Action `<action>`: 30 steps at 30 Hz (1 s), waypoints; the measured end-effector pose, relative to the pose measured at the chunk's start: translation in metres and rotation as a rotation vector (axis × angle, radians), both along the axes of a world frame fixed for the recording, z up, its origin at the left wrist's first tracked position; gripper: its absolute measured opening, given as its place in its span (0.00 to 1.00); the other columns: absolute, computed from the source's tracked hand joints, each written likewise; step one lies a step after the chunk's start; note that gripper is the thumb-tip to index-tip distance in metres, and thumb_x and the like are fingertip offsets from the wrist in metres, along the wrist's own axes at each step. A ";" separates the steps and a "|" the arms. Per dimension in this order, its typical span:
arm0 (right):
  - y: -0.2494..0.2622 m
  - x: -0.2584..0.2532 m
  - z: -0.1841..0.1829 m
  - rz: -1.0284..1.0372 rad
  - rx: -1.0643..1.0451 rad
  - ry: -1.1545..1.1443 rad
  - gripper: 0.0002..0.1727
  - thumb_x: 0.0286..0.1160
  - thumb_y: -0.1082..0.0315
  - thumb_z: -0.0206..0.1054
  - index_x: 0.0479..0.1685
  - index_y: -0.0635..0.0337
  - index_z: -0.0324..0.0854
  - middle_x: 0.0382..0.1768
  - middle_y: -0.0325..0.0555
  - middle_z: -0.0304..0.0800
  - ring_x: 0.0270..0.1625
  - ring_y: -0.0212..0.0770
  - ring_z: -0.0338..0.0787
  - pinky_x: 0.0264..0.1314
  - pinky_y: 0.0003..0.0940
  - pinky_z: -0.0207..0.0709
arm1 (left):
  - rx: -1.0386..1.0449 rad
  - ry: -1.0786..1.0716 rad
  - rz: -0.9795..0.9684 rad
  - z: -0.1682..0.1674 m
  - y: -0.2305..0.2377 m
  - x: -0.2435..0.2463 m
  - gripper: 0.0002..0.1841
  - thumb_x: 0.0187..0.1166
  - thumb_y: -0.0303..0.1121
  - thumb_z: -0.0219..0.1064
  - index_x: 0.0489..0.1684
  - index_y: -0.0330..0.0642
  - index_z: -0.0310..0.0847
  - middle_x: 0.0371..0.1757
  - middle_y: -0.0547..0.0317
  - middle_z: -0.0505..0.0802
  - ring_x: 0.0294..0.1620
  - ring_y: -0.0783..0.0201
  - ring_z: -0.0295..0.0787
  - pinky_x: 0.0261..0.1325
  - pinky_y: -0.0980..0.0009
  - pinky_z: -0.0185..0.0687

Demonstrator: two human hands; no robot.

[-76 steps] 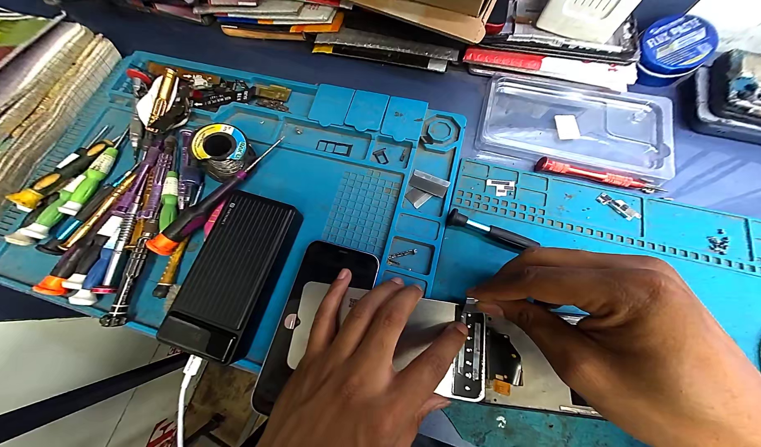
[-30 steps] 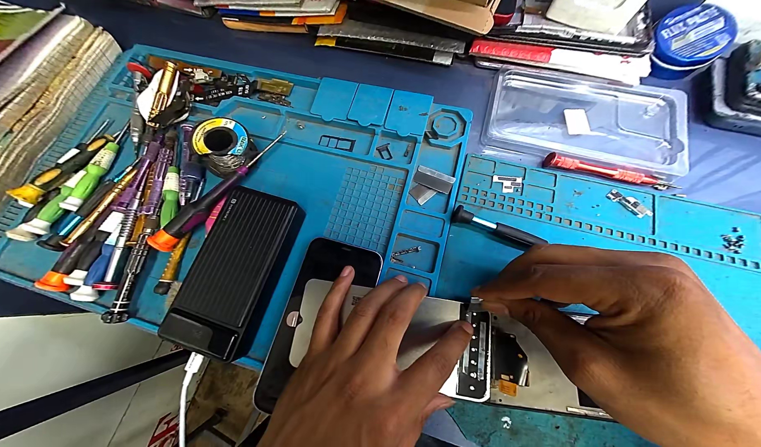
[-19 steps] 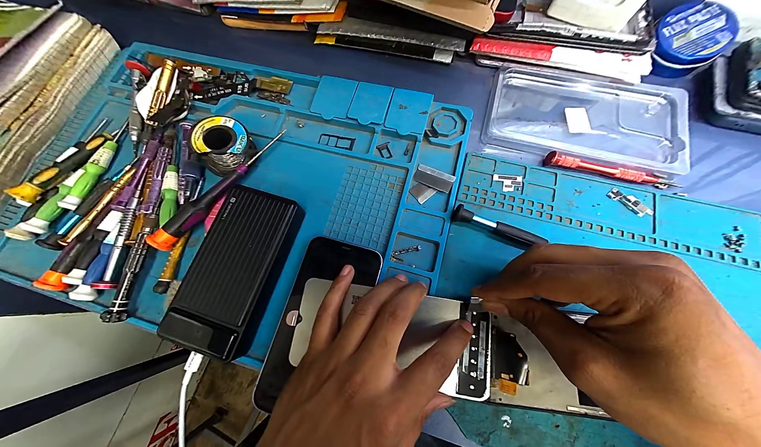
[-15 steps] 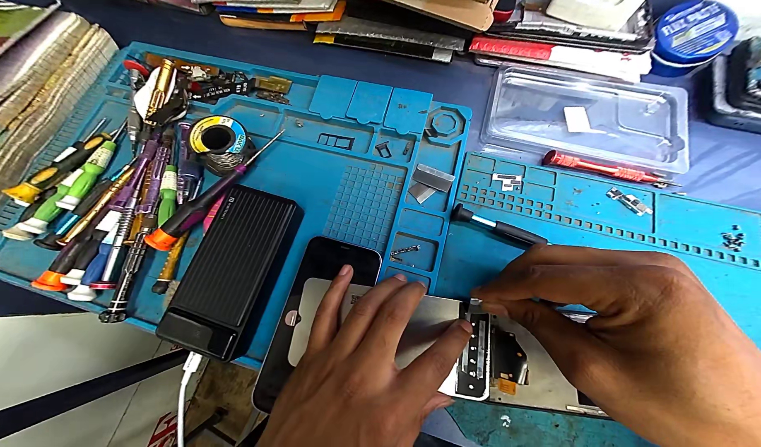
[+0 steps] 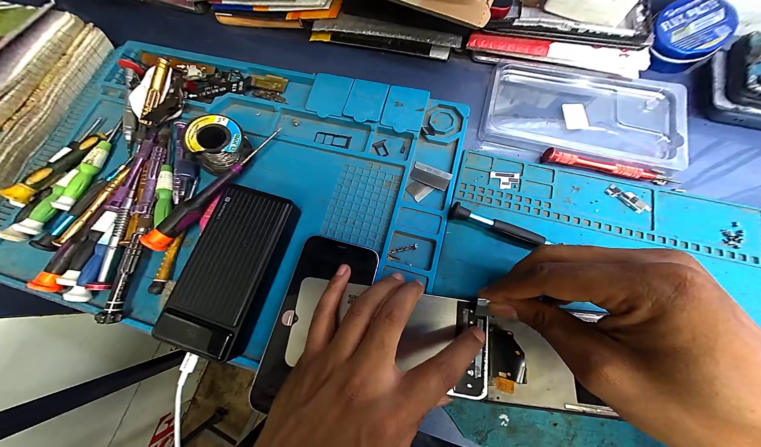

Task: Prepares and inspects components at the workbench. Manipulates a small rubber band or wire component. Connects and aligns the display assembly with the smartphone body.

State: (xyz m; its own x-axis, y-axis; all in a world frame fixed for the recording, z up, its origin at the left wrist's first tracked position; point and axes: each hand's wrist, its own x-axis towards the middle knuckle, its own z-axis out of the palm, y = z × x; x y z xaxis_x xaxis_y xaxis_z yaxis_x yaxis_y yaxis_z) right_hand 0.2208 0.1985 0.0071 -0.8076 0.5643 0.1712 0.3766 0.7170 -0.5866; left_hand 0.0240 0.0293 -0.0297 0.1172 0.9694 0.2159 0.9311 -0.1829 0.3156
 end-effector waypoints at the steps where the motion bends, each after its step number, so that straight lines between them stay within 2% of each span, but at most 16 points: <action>1: 0.000 0.000 0.000 0.004 -0.002 -0.003 0.09 0.70 0.61 0.67 0.33 0.35 0.93 0.33 0.14 0.88 0.36 0.15 0.88 0.32 0.15 0.83 | -0.001 0.012 -0.004 0.000 0.000 0.000 0.22 0.88 0.53 0.56 0.81 0.83 0.72 0.80 0.48 0.78 0.88 0.45 0.65 0.87 0.27 0.45; 9: 0.001 0.001 0.000 0.013 0.007 -0.014 0.09 0.71 0.60 0.66 0.34 0.35 0.93 0.32 0.14 0.87 0.35 0.15 0.86 0.31 0.16 0.81 | -0.020 0.040 -0.005 0.001 0.001 0.001 0.22 0.87 0.53 0.56 0.81 0.84 0.72 0.81 0.46 0.78 0.88 0.44 0.66 0.86 0.26 0.46; 30: 0.003 0.005 -0.001 0.016 -0.078 0.010 0.09 0.71 0.62 0.67 0.35 0.36 0.93 0.33 0.14 0.89 0.36 0.16 0.88 0.33 0.15 0.84 | -0.028 0.030 -0.007 0.001 0.001 0.001 0.22 0.88 0.53 0.55 0.81 0.84 0.72 0.81 0.47 0.78 0.88 0.45 0.65 0.87 0.27 0.44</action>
State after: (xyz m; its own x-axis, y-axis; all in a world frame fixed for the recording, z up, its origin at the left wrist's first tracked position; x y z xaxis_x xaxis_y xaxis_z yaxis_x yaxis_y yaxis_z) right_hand 0.2263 0.2018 0.0060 -0.8151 0.5633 0.1351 0.3595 0.6748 -0.6445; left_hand 0.0245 0.0299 -0.0284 0.1300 0.9740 0.1853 0.9389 -0.1810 0.2927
